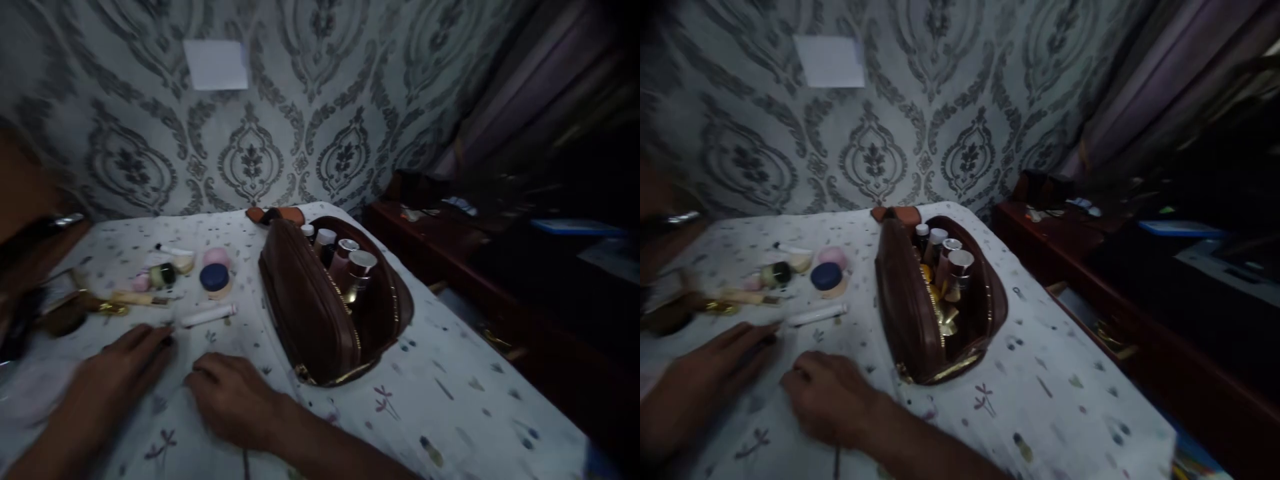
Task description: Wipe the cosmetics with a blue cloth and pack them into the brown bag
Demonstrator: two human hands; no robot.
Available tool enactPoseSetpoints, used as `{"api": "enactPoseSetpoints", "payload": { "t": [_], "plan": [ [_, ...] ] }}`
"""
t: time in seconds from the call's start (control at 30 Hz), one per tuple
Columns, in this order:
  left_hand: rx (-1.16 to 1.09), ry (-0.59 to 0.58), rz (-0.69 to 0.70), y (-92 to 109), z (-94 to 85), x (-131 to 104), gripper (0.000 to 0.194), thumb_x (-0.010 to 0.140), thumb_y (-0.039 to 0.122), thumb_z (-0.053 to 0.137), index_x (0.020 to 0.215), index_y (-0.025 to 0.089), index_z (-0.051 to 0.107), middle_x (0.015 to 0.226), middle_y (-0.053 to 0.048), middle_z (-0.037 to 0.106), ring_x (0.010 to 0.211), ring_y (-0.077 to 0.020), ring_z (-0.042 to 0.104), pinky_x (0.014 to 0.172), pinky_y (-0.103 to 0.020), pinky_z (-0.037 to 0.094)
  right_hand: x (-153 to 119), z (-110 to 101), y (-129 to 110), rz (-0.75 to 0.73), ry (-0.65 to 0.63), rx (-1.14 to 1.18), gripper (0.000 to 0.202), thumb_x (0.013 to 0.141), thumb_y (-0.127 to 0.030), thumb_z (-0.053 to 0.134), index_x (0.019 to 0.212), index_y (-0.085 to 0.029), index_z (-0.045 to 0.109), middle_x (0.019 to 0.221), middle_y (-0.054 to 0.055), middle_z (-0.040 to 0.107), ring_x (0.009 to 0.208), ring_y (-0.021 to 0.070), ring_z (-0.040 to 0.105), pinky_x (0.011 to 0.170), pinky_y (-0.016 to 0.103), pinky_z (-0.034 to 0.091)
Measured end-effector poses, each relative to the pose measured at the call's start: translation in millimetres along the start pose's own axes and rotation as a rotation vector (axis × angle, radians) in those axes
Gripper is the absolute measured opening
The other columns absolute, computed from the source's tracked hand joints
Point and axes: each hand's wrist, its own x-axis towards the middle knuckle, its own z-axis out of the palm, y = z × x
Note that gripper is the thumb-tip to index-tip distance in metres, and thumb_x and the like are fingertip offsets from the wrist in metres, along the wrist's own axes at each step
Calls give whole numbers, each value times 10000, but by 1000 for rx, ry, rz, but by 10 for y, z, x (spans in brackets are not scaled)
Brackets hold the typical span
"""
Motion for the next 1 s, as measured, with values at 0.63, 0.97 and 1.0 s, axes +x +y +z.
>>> {"api": "enactPoseSetpoints", "payload": {
  "t": [0.63, 0.97, 1.0],
  "plan": [
    [-502, 370, -172, 643, 50, -32, 293, 847, 524, 517, 918, 241, 528, 803, -1, 659, 714, -203, 656, 615, -282, 520, 107, 141, 88, 380, 223, 926, 410, 681, -180, 702, 1088, -195, 664, 680, -66, 540, 611, 99, 472, 556, 190, 352],
    [-395, 337, -103, 490, 91, -2, 375, 859, 602, 452, 810, 235, 507, 618, 54, 587, 528, -149, 577, 528, -224, 454, 155, 194, 218, 508, 415, 1373, 669, 573, -730, 760, 906, -162, 644, 610, -52, 536, 498, 73, 441, 492, 210, 323],
    [-382, 325, -91, 493, 87, 1, 375, 864, 600, 446, 796, 235, 505, 607, 57, 578, 523, -145, 573, 528, -219, 452, 154, 181, 222, 518, 427, 1401, 663, 582, -736, 751, 892, -160, 642, 600, -50, 541, 478, 70, 436, 465, 207, 306]
  ]
}}
